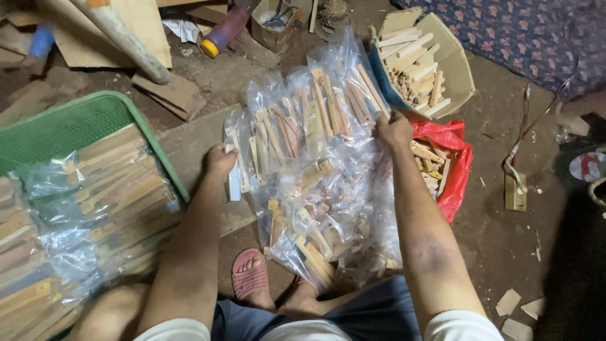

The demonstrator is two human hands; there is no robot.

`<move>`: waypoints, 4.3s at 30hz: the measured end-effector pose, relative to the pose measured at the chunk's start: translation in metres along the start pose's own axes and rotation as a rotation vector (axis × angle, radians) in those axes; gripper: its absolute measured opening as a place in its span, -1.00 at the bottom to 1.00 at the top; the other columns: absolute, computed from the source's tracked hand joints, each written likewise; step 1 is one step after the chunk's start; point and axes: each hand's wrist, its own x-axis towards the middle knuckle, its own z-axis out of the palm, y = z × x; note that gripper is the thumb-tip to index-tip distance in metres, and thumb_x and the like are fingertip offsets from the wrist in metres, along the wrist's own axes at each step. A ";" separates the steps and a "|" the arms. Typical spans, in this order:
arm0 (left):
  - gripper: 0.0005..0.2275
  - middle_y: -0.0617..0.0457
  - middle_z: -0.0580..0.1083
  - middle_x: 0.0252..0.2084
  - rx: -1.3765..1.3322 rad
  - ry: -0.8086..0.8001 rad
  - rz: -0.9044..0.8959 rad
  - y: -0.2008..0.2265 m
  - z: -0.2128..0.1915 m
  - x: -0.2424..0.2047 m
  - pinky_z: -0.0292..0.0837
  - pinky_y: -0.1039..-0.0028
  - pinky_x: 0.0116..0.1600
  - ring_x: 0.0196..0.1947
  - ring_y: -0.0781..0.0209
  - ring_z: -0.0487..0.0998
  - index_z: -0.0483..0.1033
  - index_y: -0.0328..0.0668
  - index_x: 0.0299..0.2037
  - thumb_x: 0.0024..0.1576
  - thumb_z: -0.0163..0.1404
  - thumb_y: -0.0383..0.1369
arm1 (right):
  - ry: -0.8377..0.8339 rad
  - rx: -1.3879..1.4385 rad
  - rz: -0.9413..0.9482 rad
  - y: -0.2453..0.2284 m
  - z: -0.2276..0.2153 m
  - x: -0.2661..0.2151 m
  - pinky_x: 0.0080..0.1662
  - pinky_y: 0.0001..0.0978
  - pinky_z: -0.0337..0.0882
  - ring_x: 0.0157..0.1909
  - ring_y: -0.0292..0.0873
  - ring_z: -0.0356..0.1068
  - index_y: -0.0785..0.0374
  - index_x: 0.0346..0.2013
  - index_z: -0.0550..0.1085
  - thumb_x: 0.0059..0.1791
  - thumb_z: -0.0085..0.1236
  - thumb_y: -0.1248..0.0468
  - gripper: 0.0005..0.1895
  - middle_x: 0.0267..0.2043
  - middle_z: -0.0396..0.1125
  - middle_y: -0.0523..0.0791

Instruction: The person sorts and places small wood strips into clear plastic bags by hand while sitting on the floor, occasionally handling a red bag and a green crate filled with similar strips.

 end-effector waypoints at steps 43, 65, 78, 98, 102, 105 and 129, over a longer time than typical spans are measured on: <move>-0.54 0.07 0.58 -0.15 -0.954 -0.052 0.227 0.095 -0.046 -0.097 0.61 0.39 -0.02 -0.19 0.28 0.62 0.55 -0.29 0.04 -0.04 0.43 -0.39 | 0.242 0.331 -0.444 -0.058 -0.023 -0.052 -0.19 -0.13 0.53 -0.20 0.07 0.57 0.09 -0.15 0.65 0.06 0.27 0.19 -0.88 -0.27 0.54 0.00; -0.52 -0.25 0.39 0.11 0.050 0.269 0.372 0.105 0.030 -0.112 0.36 0.01 0.26 0.20 -0.29 0.43 0.36 -0.14 0.25 0.14 0.13 -0.21 | 0.265 0.810 -0.431 -0.063 -0.040 -0.092 -0.36 -0.32 0.36 -0.44 -0.18 0.30 0.25 -0.14 0.56 0.18 0.04 0.26 -0.84 -0.49 0.34 -0.02; -0.28 -0.32 0.42 0.19 -0.887 -0.649 0.550 0.228 0.077 -0.178 0.42 0.04 0.29 0.23 -0.20 0.46 0.27 -0.41 0.31 0.07 0.39 -0.19 | 0.240 0.922 -0.541 -0.114 -0.062 -0.232 -0.10 -0.24 0.33 -0.26 -0.24 0.20 0.34 -0.24 0.51 0.18 0.11 0.34 -0.86 -0.41 0.28 -0.11; -0.43 -0.15 0.52 0.06 -0.127 0.084 0.070 0.008 0.006 -0.076 0.41 0.17 0.22 0.17 -0.04 0.52 0.48 -0.14 0.19 -0.02 0.36 -0.17 | 0.282 0.032 -0.269 -0.022 -0.012 -0.037 -0.11 0.03 0.53 -0.14 0.19 0.54 0.10 -0.15 0.63 0.05 0.16 0.13 -0.80 -0.31 0.52 0.05; -0.43 -0.19 0.44 0.15 0.115 0.235 0.062 0.011 0.016 -0.071 0.31 0.17 0.35 0.27 -0.15 0.41 0.45 -0.11 0.24 0.02 0.29 -0.15 | 0.177 -0.106 -0.150 -0.009 0.001 -0.014 -0.02 0.03 0.51 -0.06 0.17 0.53 0.08 -0.10 0.59 0.04 0.15 -0.11 -0.62 -0.27 0.53 0.02; -0.51 -0.17 0.40 0.11 0.133 0.342 0.132 0.026 0.021 -0.087 0.27 0.11 0.33 0.23 -0.18 0.41 0.42 -0.08 0.20 0.07 0.18 -0.18 | 0.067 -0.105 -0.069 -0.027 -0.018 -0.028 0.12 0.00 0.45 0.06 0.15 0.49 0.06 0.00 0.59 0.02 0.17 -0.16 -0.55 -0.16 0.54 -0.02; -0.42 -0.37 0.44 0.14 -0.512 -0.005 0.733 0.169 0.092 -0.162 0.39 0.16 0.26 0.20 -0.21 0.46 0.32 -0.42 0.26 0.13 0.27 -0.27 | 0.793 0.582 -0.797 -0.055 -0.094 -0.138 -0.08 -0.15 0.46 -0.20 0.12 0.51 0.28 -0.22 0.56 0.18 0.05 0.36 -0.85 -0.24 0.50 0.03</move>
